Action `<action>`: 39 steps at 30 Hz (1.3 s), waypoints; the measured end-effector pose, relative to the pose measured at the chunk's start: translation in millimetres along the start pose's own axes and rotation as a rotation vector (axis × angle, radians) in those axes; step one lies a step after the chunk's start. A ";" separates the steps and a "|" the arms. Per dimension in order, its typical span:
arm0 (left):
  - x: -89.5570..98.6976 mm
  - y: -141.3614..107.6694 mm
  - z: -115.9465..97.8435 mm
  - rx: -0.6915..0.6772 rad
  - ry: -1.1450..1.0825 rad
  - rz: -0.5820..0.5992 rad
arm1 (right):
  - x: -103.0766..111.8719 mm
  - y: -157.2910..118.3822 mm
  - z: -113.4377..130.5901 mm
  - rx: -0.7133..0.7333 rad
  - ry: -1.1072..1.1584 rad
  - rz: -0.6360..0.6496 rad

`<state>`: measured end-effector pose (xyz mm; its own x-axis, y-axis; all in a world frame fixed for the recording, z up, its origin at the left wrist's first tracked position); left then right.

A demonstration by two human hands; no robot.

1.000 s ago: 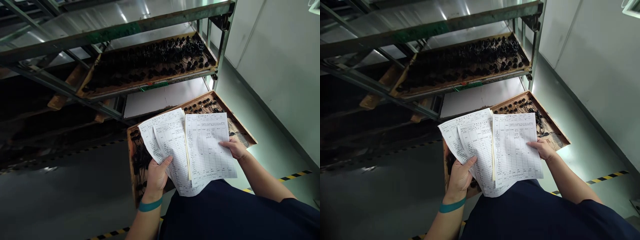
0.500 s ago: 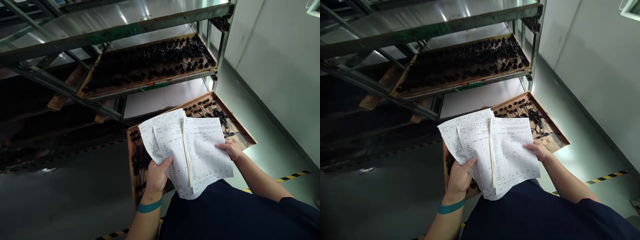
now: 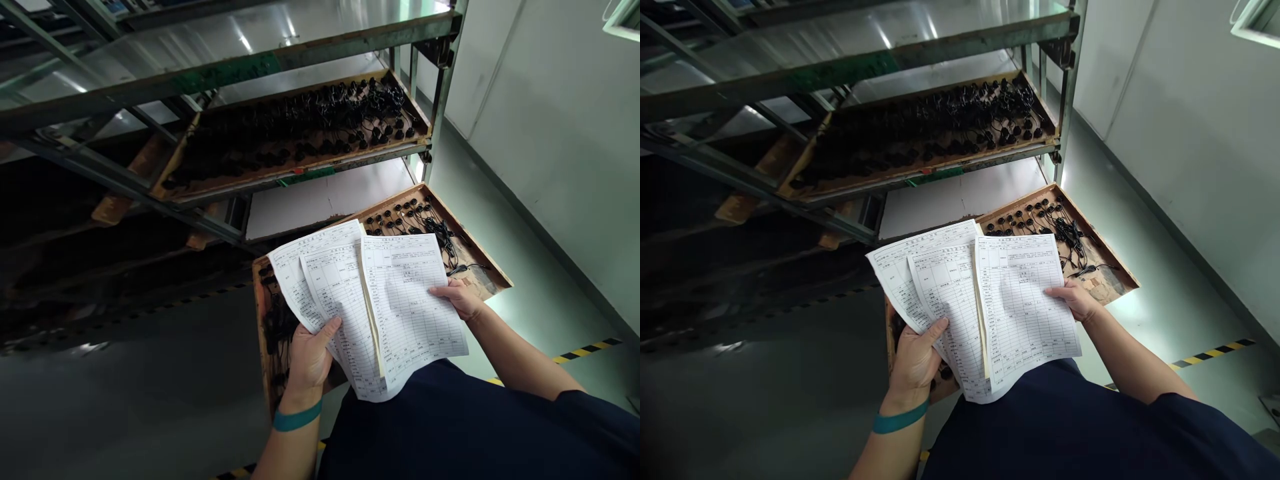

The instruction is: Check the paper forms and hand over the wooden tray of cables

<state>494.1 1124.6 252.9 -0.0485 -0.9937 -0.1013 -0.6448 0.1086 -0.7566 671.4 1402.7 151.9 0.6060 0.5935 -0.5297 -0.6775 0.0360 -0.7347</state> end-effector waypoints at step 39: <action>-27.0 4.3 -12.8 -0.079 0.001 0.160 | -52.2 25.8 -27.3 -0.046 0.082 0.132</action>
<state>482.9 1151.5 260.7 -0.1566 -0.9639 -0.2156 -0.6866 0.2631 -0.6778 633.7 1350.7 149.0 0.5464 0.5225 -0.6546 -0.7348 -0.0760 -0.6740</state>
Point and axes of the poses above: each hand's wrist, its own y-axis towards the middle knuckle, its own x-axis out of the back of the hand, z = x × y, the point moved 10 cm from there along y, towards the middle knuckle, and after that the axes turned 4 degrees about x, right-handed, at the moved point
